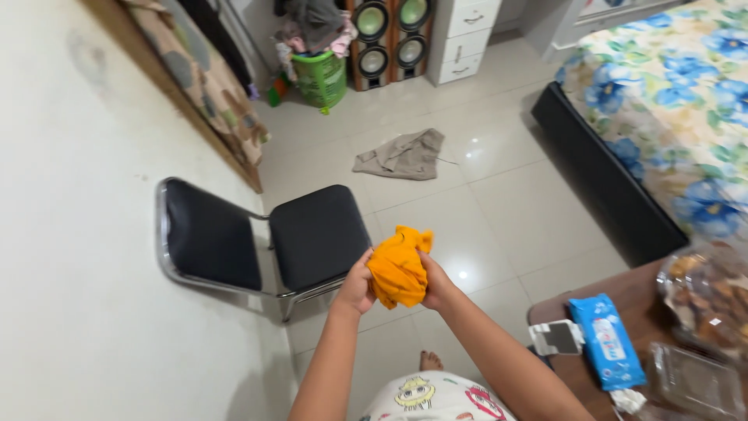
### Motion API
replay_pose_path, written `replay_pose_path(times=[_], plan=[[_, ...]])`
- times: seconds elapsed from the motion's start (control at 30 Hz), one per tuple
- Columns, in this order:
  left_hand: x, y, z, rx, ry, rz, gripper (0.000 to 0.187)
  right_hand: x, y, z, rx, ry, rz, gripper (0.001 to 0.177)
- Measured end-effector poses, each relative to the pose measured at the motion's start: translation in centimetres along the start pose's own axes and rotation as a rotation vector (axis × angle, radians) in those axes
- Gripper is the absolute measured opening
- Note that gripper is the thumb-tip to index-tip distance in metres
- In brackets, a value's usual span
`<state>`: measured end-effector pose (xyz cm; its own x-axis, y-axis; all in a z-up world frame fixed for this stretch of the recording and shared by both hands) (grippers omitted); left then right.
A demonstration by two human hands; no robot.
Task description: Tidying a bedroom by moving a chair and smoothing out a pillowcase.
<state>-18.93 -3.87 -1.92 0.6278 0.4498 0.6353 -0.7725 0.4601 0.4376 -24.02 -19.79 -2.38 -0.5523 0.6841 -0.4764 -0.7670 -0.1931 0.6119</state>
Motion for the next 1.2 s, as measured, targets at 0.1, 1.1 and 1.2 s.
replay_pose_path(times=[0.1,1.1,1.2], plan=[[-1.4,-3.0,2.7,-0.118,0.191,-0.062,0.061,-2.1,0.0,-4.2,0.021,-0.060,-0.066,0.046],[-17.6,-32.4,29.0,-0.303,-0.553,-0.325,0.035,-16.8,0.1,-30.1,0.856,-0.320,-0.440,0.075],[-18.4,-33.4,31.9,-0.366,-0.769,-0.242,0.034,-17.4,1.2,-29.4,1.007,-0.299,-0.437,0.081]])
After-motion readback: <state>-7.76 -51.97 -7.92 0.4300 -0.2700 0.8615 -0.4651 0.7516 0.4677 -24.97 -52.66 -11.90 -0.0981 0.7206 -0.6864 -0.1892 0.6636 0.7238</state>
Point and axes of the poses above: each hand's wrist, its own y-axis away from the middle knuckle, its own z-axis out of the palm, x = y × z, the point moved 2 cm from there along -y, towards the middle knuckle, and after that the axes turned 10 degrees about y, right-handed, at the moved point
